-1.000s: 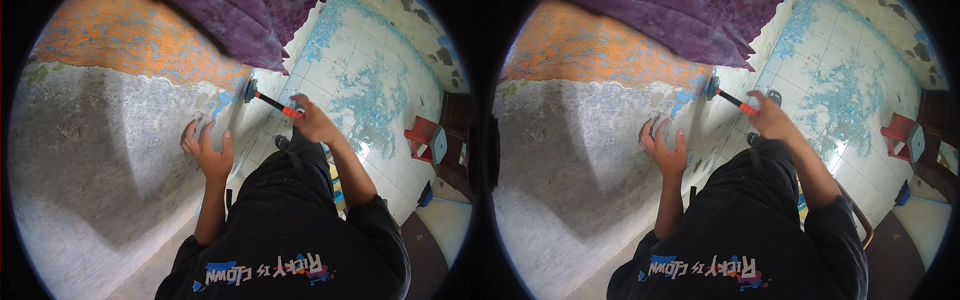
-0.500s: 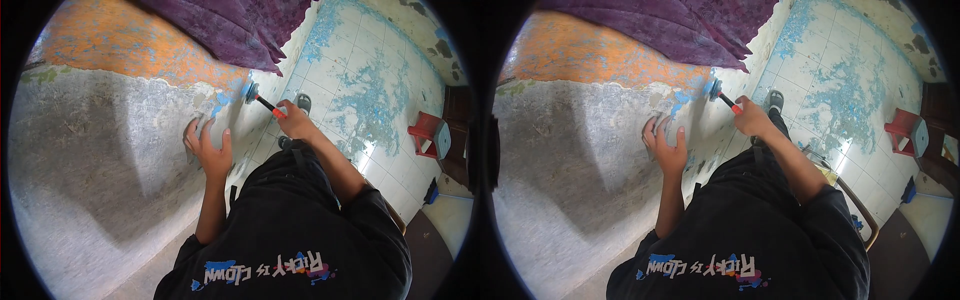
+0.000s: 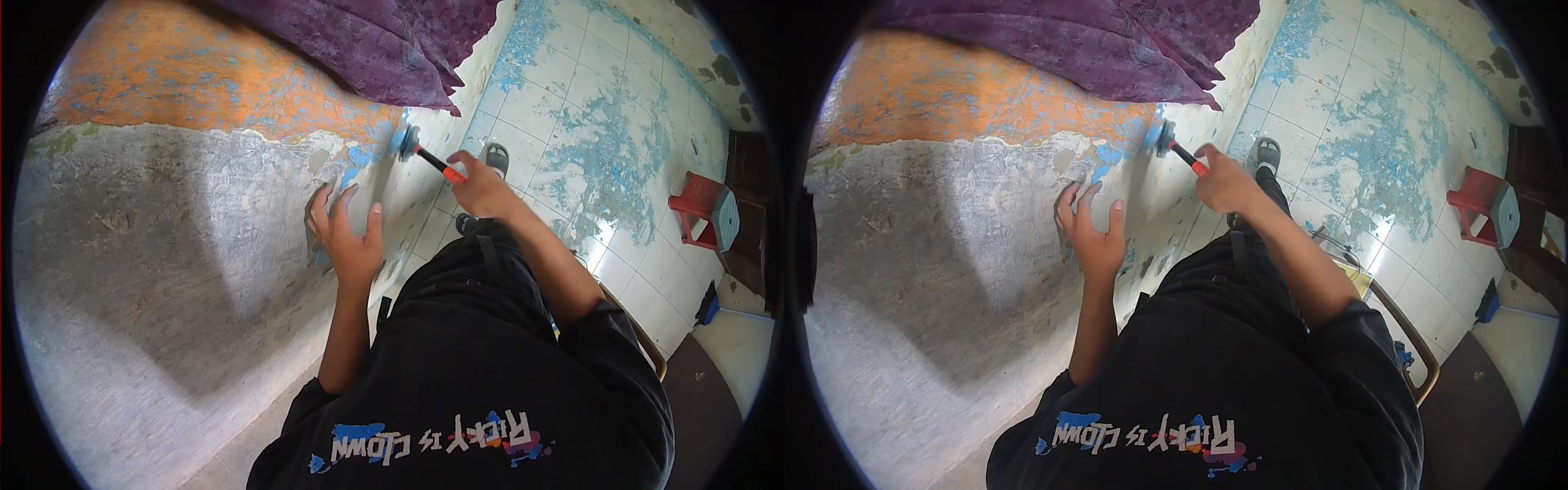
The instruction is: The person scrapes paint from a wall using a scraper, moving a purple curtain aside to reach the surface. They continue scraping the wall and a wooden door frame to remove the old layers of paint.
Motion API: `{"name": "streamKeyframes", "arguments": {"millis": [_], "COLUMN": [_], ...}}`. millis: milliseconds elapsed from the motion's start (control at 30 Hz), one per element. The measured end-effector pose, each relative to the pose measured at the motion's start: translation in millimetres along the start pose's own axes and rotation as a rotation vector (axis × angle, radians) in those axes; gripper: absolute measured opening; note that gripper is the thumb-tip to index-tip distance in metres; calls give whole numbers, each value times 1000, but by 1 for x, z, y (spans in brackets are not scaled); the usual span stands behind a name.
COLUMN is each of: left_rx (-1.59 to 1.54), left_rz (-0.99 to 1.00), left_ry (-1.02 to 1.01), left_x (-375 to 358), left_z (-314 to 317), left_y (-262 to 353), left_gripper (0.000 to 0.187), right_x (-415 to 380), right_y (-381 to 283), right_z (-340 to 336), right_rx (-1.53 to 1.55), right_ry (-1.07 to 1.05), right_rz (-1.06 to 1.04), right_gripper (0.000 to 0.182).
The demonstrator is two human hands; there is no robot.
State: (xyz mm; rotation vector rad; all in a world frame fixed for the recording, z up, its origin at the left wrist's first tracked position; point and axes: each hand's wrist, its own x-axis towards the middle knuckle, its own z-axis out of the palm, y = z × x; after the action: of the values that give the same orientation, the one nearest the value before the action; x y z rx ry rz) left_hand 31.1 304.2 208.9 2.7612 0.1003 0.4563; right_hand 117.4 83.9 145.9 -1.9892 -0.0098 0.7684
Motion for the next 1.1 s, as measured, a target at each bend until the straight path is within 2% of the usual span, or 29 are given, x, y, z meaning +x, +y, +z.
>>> {"name": "streamKeyframes", "arguments": {"millis": [100, 133, 200, 267, 367, 467, 600, 733, 800, 900, 933, 1000, 1033, 1100], "left_rx": [-42, -57, -30, -32, -59, -81, -167, -346, -544, -654, -689, -736, -773, -857], "left_rz": [17, 9, -16, -27, -7, -39, -51, -119, -382, -701, -810, -1062, -1076, -1093], "left_ry": [12, 10, -4, -25, -58, -105, -153, -236, -371, -832, -867, -952, -970, -1005], "left_x": [9, 7, 4, -1, 4, -3, -5, -7, -20, -21, -9, -7, -7, -3], "left_z": [0, -3, -5, -2, 6, 4, 15, 52, 97, 157, 163, 167, 172, 185], "left_y": [-3, -6, -9, -10, -14, -15, -13, -26, -43, -64, -54, -42, -43, -42], "left_gripper": [40, 40, 40, 40, 40, 39, 37, 35, 41, 50, 53, 61, 62, 66], "right_x": [0, -21, -21, -8, 10, -14, 12, -7, 4, 32, 21, -5, -11, 11], "right_y": [13, -11, -19, -11, 10, -16, 11, 12, 29, 60, 39, 7, 3, 36], "right_z": [15, -2, -4, -1, 19, 3, 13, 7, 14, 46, 41, 18, 13, 26], "right_rx": [-52, -11, 29, 46, -37, 56, 98, 87, 126, 4, 7, 53, 77, 86], "right_ry": [68, 39, 8, 16, 59, 8, 3, 51, 61, 113, 146, 84, 54, 58], "right_rz": [-119, -96, -37, -2, -58, -26, 2, -133, -133, -132, -152, -134, -121, -127], "right_gripper": [44, 44, 45, 43, 41, 40, 38, 43, 42, 39, 38, 39, 40, 40]}}
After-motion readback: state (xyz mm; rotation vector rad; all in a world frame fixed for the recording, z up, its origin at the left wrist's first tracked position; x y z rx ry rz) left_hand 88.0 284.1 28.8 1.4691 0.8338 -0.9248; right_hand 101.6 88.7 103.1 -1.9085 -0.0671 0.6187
